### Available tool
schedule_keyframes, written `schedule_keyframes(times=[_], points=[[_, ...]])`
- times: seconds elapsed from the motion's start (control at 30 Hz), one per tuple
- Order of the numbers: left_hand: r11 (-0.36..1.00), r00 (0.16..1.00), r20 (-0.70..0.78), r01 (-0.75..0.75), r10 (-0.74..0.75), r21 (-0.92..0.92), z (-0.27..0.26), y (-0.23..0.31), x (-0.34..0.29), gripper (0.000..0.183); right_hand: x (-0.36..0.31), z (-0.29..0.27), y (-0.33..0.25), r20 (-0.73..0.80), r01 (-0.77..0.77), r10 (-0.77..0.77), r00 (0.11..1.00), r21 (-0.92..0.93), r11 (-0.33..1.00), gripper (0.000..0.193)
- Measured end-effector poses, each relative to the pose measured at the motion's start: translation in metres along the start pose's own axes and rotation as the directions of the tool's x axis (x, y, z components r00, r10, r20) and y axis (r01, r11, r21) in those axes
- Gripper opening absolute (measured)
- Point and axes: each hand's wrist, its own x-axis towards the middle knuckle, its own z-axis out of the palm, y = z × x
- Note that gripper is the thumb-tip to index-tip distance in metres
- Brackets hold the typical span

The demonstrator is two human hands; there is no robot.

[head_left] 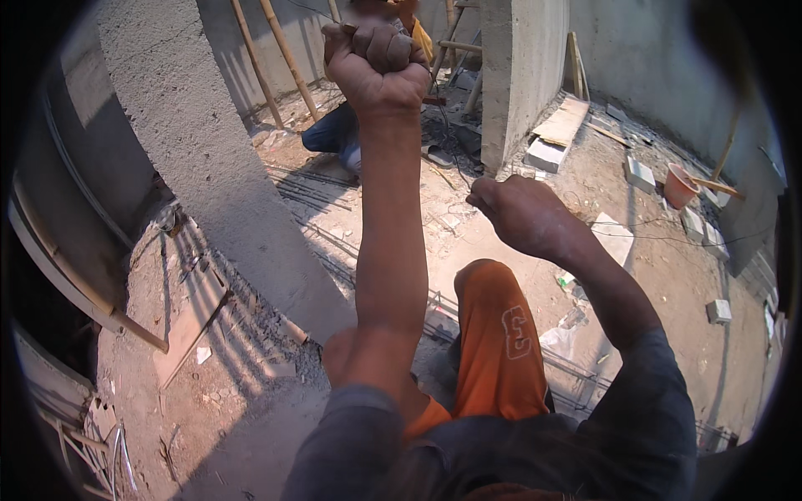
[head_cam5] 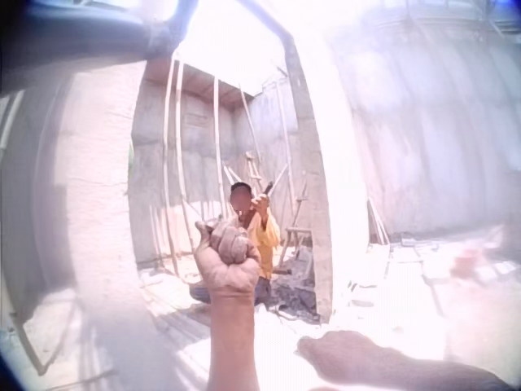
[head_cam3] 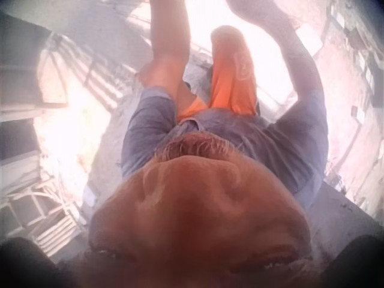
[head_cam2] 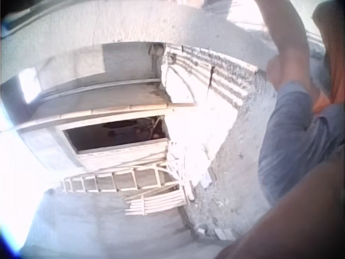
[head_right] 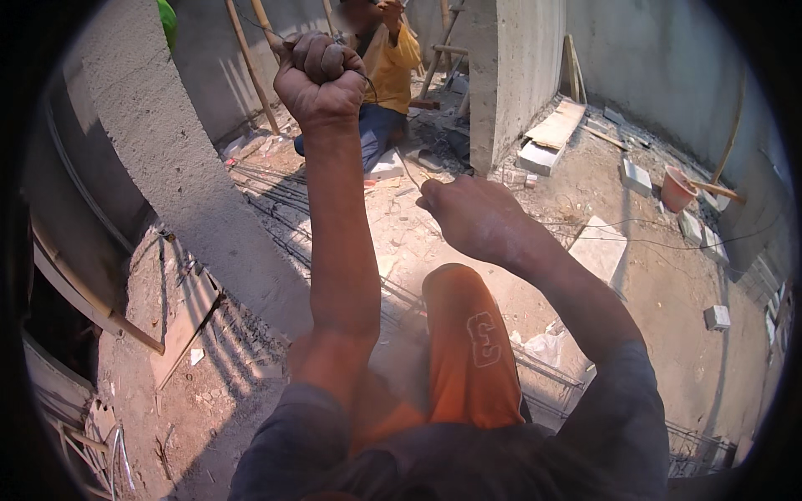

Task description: The person secures reinforcing bars together by hand using tie wire at a construction site.

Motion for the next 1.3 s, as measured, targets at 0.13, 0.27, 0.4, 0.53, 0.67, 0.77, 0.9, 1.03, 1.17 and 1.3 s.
schedule_keyframes(times=[0.13, 0.27, 0.4, 0.53, 0.67, 0.77, 0.9, 1.03, 1.17, 1.3], points=[[0.990, 0.999, 0.024, 0.041, -0.038, -0.138, -0.015, 0.008, -0.002, 0.029, -0.044, -0.037, 0.000, -0.661, 0.735, -0.428, 0.616, 0.287, 0.614, 0.026], [0.990, 0.995, 0.074, 0.081, -0.073, -0.114, -0.001, 0.002, 0.006, 0.025, 0.013, -0.055, 0.085, -0.883, 0.339, 0.123, 0.454, 0.299, 0.892, 0.025], [0.995, 0.994, 0.086, 0.071, -0.065, -0.074, 0.013, 0.017, 0.002, 0.026, 0.001, 0.022, 0.026, -0.110, -0.103, 0.098, 0.989, -0.036, 0.994, 0.035], [0.998, 0.997, 0.081, -0.009, 0.014, -0.070, -0.007, 0.056, 0.010, 0.028, -0.072, 0.019, -0.009, -0.096, 0.480, -0.471, 0.877, 0.248, 0.842, 0.064], [0.999, 0.999, 0.047, -0.021, 0.022, -0.028, -0.009, 0.076, 0.005, 0.029, -0.060, -0.015, 0.025, -0.829, 0.434, 0.103, 0.550, 0.388, 0.813, 0.024], [0.997, 0.997, 0.077, 0.016, -0.010, -0.076, -0.009, 0.044, 0.012, 0.029, -0.027, -0.004, 0.091, -0.728, 0.284, 0.358, 0.585, 0.598, 0.750, 0.020], [0.988, 0.997, 0.057, 0.062, -0.055, -0.139, -0.022, 0.041, 0.014, 0.026, -0.043, 0.067, 0.041, -0.223, 0.148, -0.110, 0.969, 0.165, 0.975, 0.024], [0.989, 1.000, 0.015, 0.013, -0.011, -0.150, -0.047, 0.052, 0.011, 0.029, -0.083, 0.007, -0.008, -0.416, 0.623, -0.474, 0.776, 0.391, 0.677, 0.040], [0.990, 0.992, -0.120, -0.054, 0.038, -0.133, -0.049, 0.044, 0.012, 0.030, -0.077, -0.019, 0.015, -0.669, 0.535, 0.083, 0.739, 0.657, 0.531, 0.026], [0.996, 0.964, -0.260, -0.039, 0.059, 0.080, -0.031, -0.007, 0.001, 0.035, -0.058, -0.016, 0.031, -0.597, 0.234, 0.351, 0.721, 0.687, 0.688, 0.026]])
